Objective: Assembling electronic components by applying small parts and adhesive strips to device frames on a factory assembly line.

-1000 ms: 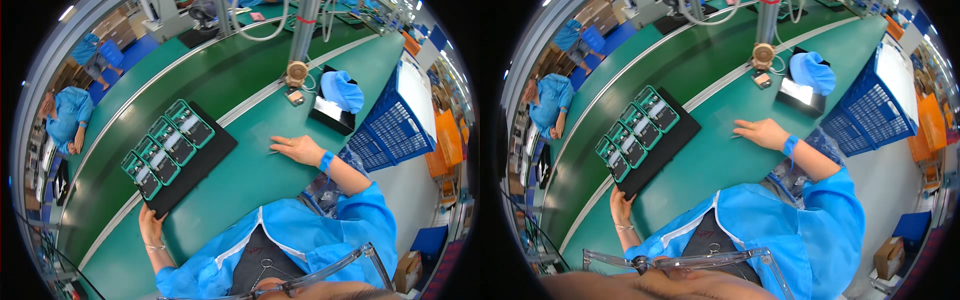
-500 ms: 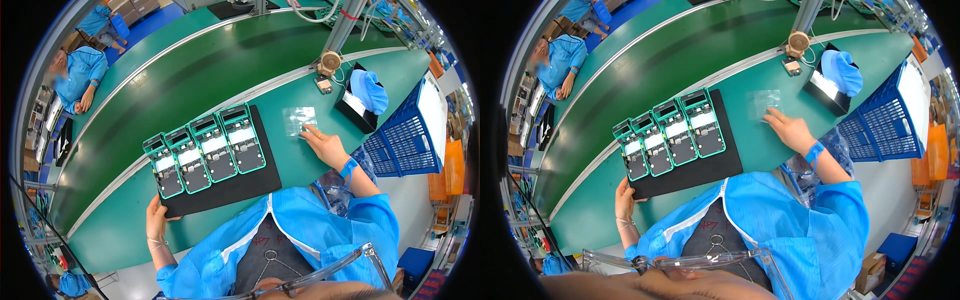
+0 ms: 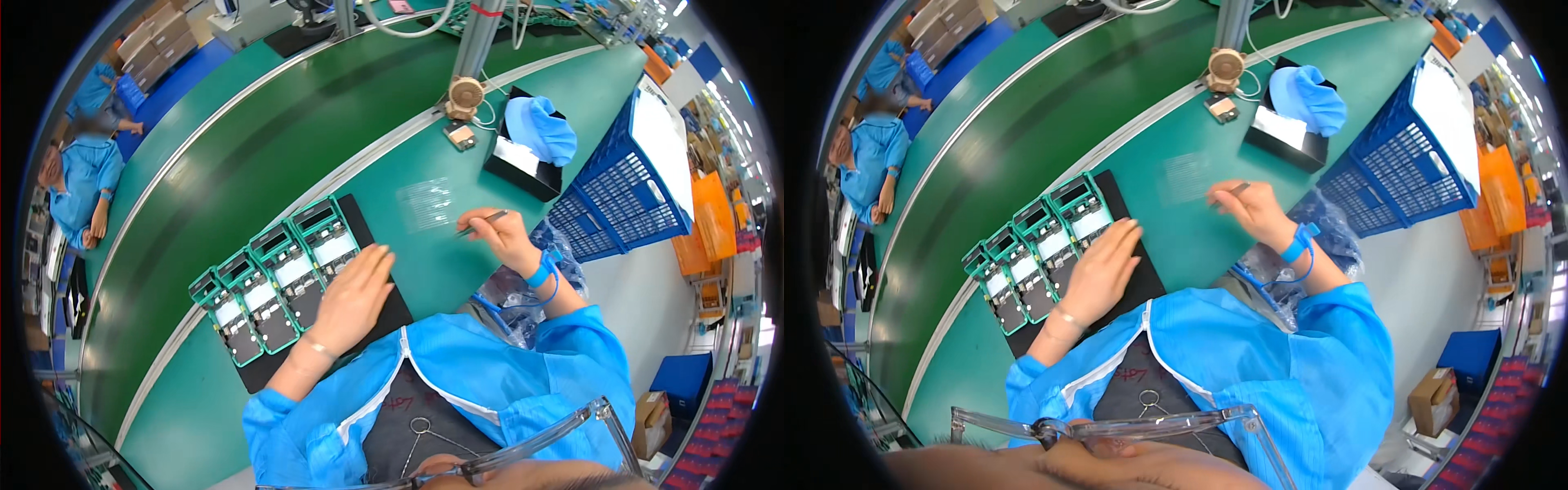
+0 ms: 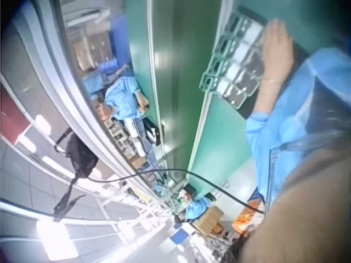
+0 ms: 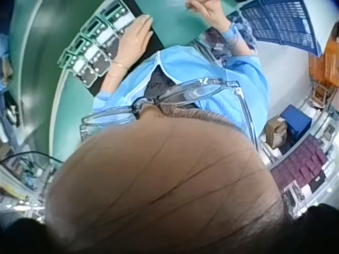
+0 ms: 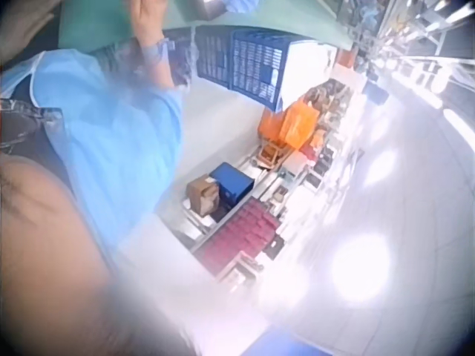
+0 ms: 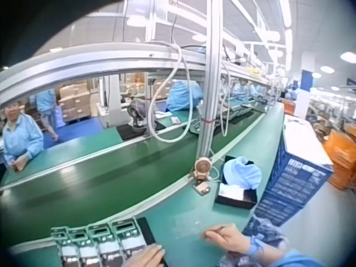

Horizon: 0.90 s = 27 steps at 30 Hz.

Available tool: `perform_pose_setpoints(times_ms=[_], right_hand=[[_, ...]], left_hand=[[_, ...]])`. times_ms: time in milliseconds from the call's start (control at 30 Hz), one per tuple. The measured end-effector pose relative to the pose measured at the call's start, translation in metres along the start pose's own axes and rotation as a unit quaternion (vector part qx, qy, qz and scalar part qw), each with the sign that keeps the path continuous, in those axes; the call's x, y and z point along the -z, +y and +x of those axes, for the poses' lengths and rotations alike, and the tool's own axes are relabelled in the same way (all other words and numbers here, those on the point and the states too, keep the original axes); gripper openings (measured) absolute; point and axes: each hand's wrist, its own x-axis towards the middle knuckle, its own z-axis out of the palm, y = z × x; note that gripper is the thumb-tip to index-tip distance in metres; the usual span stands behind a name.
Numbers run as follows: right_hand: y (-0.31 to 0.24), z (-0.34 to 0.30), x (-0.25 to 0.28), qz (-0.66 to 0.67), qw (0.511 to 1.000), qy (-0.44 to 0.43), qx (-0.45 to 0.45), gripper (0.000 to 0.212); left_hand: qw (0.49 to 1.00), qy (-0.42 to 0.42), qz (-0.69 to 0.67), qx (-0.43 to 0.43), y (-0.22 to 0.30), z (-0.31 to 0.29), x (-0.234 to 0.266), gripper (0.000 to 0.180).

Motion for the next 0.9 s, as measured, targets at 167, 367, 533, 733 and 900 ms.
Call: perform_pose_setpoints(times_ms=[167, 367, 533, 733, 900], right_hand=[[0.003, -0.010, -0.007, -0.090, 0.991, 0.049, 0.083, 0.014], [0.013, -0.031, -0.007, -0.071, 0.992, 0.008, 0.099, 0.023], [0.016, -0.044, -0.018, -0.066, 0.989, -0.053, 0.123, 0.025], [0.020, -0.045, -0.026, -0.103, 0.968, -0.055, 0.221, 0.028], [0.023, -0.045, -0.030, -0.107, 0.967, -0.070, 0.219, 0.028]], left_hand=[[0.990, -0.052, 0.119, -0.060, -0.020, 0.062, -0.054, 0.064], [0.974, -0.140, 0.176, -0.039, -0.025, 0.059, -0.071, 0.075], [0.975, -0.133, 0.177, -0.026, -0.008, 0.036, -0.064, 0.071], [0.985, -0.085, 0.141, -0.059, -0.008, 0.014, -0.057, 0.062], [0.984, -0.105, 0.132, -0.063, -0.003, 0.013, -0.054, 0.058]])
